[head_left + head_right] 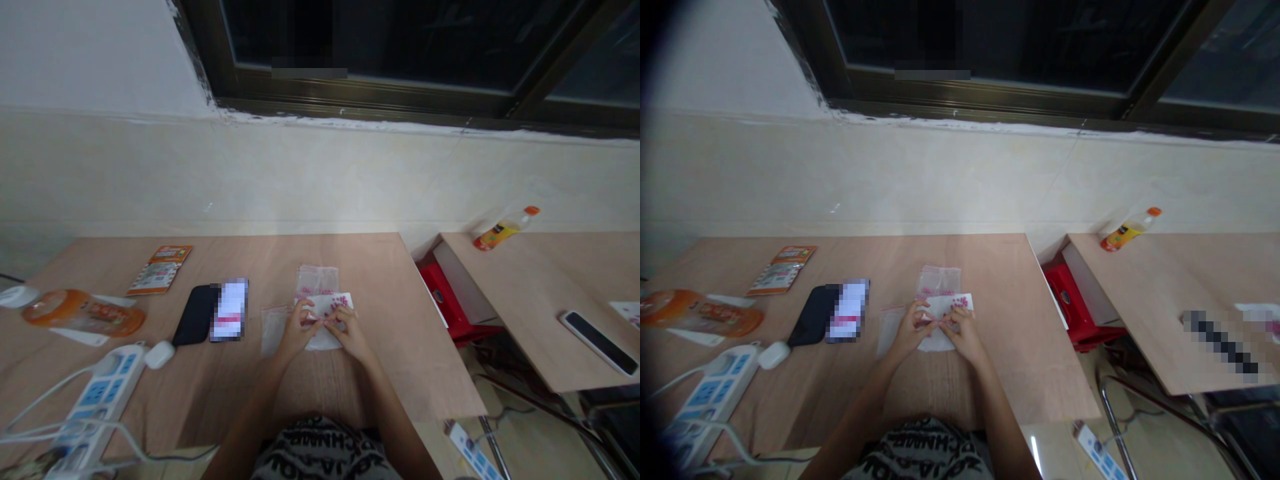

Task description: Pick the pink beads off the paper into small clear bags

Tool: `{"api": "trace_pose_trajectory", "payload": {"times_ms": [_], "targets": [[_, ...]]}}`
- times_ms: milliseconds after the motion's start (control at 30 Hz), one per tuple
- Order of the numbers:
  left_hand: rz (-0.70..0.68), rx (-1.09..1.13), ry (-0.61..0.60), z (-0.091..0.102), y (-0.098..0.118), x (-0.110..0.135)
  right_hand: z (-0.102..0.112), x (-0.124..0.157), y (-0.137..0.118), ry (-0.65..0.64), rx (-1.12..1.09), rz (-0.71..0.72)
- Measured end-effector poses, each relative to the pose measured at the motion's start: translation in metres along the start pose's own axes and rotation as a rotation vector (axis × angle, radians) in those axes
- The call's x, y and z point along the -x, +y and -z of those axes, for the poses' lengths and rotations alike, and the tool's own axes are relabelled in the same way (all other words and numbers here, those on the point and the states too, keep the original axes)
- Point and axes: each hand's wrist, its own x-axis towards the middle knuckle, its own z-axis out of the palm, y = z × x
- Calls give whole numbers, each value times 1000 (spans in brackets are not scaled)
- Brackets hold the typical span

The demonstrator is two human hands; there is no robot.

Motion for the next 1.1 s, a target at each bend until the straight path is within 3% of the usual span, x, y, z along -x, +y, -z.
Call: {"api": "trace_pose_trajectory", "payload": {"times_ms": [167, 333, 500, 667, 900, 1100], "targets": [[4, 55, 45, 6, 8, -15, 2, -2, 11, 118, 19, -8], [-5, 140, 178, 12, 23, -62, 4, 1, 33, 339, 146, -85], [-10, -13, 196, -7, 22, -111, 0, 3, 44, 407, 204, -115], [-58, -167, 177, -26, 12, -139, -1, 3, 46, 414, 238, -130], [-190, -449, 172, -21, 21, -139, 0, 4, 45, 415, 242, -151], [-238, -975, 256, 12, 25, -113, -1, 4, 46, 433, 246, -160]]}}
